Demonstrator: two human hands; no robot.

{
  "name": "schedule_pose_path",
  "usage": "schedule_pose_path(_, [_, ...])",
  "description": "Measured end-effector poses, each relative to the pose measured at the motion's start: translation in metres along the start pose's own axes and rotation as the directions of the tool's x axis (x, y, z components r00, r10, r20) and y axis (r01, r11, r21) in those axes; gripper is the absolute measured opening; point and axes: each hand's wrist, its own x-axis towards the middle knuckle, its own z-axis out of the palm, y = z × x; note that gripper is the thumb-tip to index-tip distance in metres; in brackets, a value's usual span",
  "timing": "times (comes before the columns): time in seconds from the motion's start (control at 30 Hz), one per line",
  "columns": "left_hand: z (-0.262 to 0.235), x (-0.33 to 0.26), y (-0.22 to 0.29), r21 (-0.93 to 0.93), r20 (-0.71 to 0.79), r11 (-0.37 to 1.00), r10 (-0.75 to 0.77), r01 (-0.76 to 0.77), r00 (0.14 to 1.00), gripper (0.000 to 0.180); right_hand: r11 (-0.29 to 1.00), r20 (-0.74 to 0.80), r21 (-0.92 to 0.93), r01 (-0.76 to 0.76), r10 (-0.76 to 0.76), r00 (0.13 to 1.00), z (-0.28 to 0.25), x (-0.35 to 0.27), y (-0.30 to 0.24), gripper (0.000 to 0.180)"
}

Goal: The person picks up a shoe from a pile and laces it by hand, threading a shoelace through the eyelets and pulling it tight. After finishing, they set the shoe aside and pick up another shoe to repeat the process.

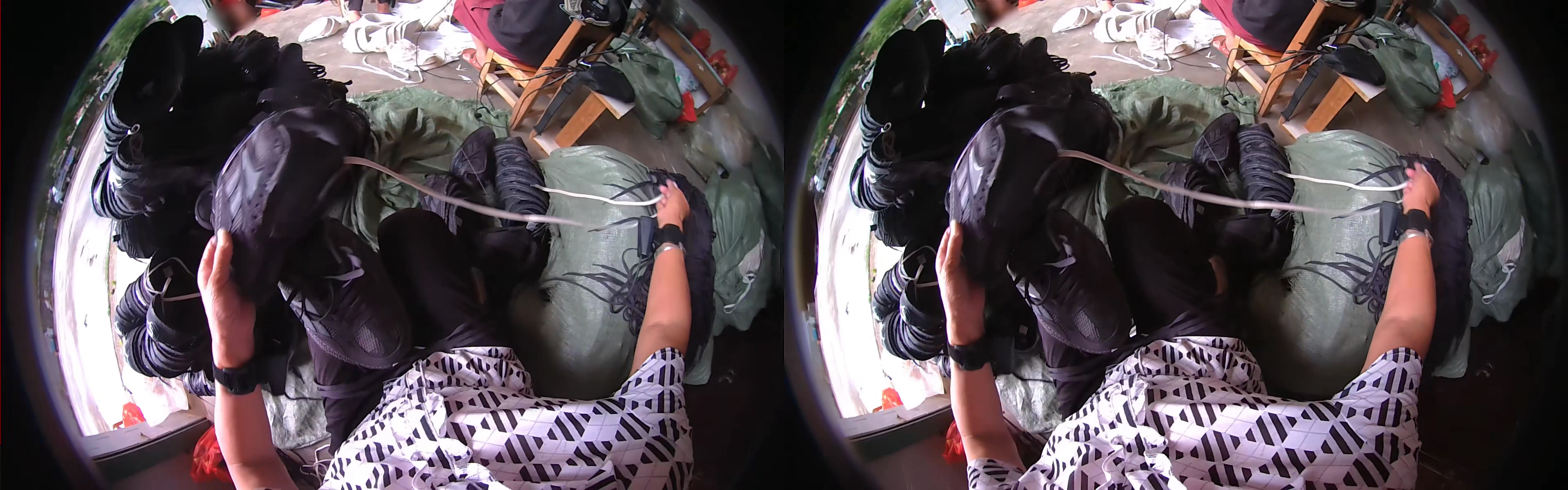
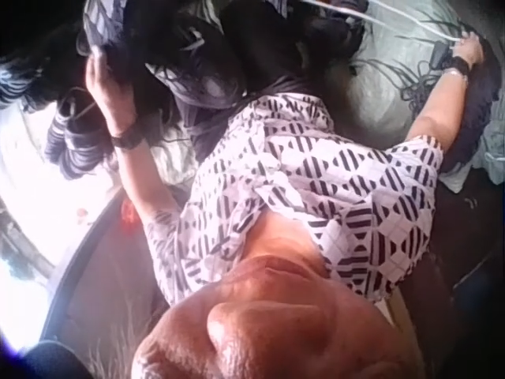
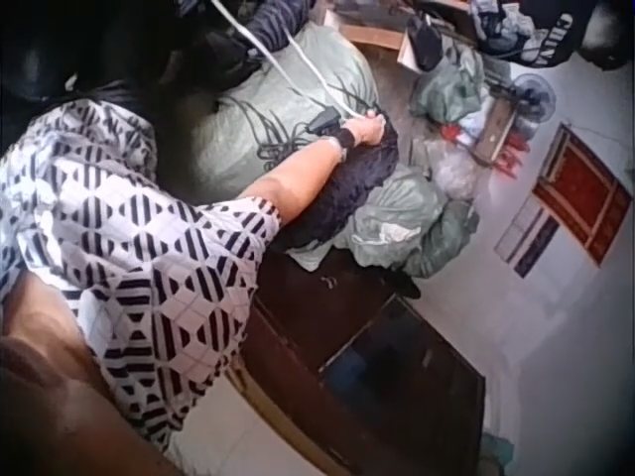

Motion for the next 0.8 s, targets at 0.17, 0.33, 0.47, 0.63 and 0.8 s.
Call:
schedule_pose_path(0.17, [0.027,-0.006,-0.003,0.010,-0.058,1.000,0.023,-0.023,0.998,0.022,0.969,0.736,-0.184,0.163,0.026,0.677,0.159,-0.149,-0.011,0.031])
schedule_pose_path(0.33, [0.035,-0.018,-0.009,0.012,-0.076,0.998,0.070,-0.070,0.995,0.017,0.936,0.957,-0.289,0.203,0.278,0.080,0.245,-0.366,0.023,0.027])
schedule_pose_path(0.47, [0.045,-0.027,-0.003,0.137,-0.194,0.983,0.151,-0.125,0.969,0.016,0.887,0.902,-0.374,0.272,0.415,-0.114,0.235,-0.392,0.034,0.023])
schedule_pose_path(0.63, [0.005,-0.031,0.021,-0.183,-0.092,0.983,0.010,-0.027,0.996,0.026,0.908,0.934,-0.352,0.229,0.323,0.155,0.222,-0.282,0.059,0.015])
schedule_pose_path(0.8, [-0.003,-0.032,0.014,-0.373,0.141,0.919,-0.082,0.130,0.987,0.037,0.948,0.839,-0.236,0.215,0.087,0.536,0.208,-0.201,0.032,0.017])
